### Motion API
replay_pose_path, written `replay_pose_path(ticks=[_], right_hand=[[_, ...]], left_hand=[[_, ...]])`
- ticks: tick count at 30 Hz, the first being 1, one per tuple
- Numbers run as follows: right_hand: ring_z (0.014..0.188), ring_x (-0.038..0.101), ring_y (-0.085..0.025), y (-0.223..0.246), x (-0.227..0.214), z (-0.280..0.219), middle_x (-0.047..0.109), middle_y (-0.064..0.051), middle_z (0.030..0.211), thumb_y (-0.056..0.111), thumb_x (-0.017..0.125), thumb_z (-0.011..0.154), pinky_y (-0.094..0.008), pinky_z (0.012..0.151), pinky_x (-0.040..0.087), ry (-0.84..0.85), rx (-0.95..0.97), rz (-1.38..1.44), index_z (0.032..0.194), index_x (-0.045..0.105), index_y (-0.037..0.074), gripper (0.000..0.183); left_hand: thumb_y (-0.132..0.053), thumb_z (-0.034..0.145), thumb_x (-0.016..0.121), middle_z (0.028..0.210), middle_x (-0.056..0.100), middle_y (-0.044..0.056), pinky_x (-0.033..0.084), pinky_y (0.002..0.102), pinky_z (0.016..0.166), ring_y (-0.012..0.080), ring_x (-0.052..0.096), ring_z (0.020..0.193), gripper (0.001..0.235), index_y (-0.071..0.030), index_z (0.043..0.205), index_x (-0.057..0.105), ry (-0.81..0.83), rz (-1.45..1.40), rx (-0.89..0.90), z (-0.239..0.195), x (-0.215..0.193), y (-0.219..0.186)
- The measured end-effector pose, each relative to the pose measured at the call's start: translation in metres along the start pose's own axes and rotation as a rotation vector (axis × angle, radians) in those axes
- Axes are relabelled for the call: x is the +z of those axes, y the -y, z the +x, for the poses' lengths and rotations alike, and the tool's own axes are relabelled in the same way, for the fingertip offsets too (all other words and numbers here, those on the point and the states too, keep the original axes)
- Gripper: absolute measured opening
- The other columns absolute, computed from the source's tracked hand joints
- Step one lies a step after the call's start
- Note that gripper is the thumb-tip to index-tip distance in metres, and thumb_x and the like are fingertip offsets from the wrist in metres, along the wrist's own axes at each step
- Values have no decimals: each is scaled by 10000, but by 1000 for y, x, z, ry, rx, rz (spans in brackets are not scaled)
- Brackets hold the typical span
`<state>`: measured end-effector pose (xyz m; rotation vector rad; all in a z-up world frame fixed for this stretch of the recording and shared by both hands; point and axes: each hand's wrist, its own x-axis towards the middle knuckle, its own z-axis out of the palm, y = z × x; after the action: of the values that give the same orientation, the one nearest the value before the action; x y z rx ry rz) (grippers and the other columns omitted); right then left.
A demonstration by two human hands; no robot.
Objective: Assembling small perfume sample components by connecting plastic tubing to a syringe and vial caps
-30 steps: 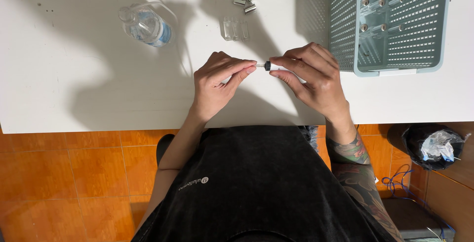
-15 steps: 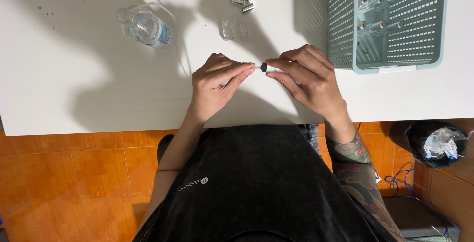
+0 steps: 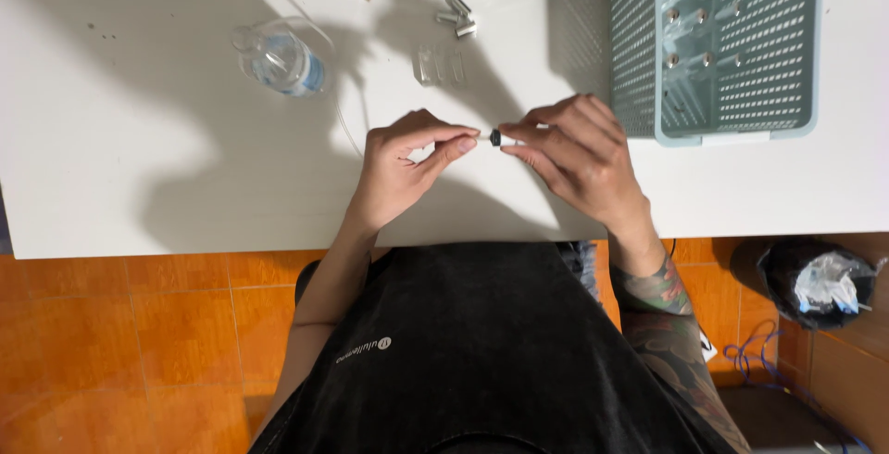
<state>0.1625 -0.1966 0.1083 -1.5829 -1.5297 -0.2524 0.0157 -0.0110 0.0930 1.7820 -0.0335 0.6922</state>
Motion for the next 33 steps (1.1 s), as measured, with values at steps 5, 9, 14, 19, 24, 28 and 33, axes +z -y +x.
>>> replay_pose_path(ticks=[5,9,14,19,24,28,33], right_hand=[[719,635,-312,3,1,-5,701,-149,903,47,809,927,-422,671,522,11,-9,-24,992,807,-3,83],[727,645,-301,11,-2,-1,704,-140,911,48,799,929,-411,671,533,24,-6,-18,1000,806,7,83],[701,635,-274,16,-4,-2,688,-118,895,40,793,926,-402,683,548,37,10,-28,1013,812,22,90],[700,635,-284,19,-7,-2,679,-126,891,25,787,929,-410,674,547,55,2,-44,1014,802,15,87],[694,610,-281,15,-11,-5,680,-123,884,35,801,911,-416,675,524,46,13,-3,1007,807,23,98],[718,630,-280,9,-19,-14,711,-117,910,80,839,890,-423,692,527,-17,59,-32,1024,813,29,145],[710,609,-258,3,-22,-21,711,-104,901,73,842,891,-403,697,519,-44,96,-50,1047,820,30,163]], left_hand=[[-50,946,760,772,733,81,437,277,651,116,595,672,70,-50,1012,781,61,-128,-155,-2,0,1],[-53,938,763,757,730,84,426,274,641,116,596,668,62,-52,996,784,67,-134,-163,-5,1,2],[-62,946,756,722,714,48,418,257,649,104,567,646,61,-85,987,795,79,-129,-164,-8,4,1],[-66,950,756,725,721,58,421,266,656,111,575,647,59,-82,992,795,90,-127,-156,-10,5,2],[-90,956,747,882,779,78,502,317,837,207,729,845,103,-80,1052,782,173,-65,-168,-13,-3,3],[-220,979,722,1058,753,107,487,432,993,299,705,1048,288,-69,1222,687,169,22,-146,-26,-3,19],[-182,1057,602,1012,750,118,525,421,938,288,716,982,231,-47,1229,678,96,15,-195,-41,2,42]])
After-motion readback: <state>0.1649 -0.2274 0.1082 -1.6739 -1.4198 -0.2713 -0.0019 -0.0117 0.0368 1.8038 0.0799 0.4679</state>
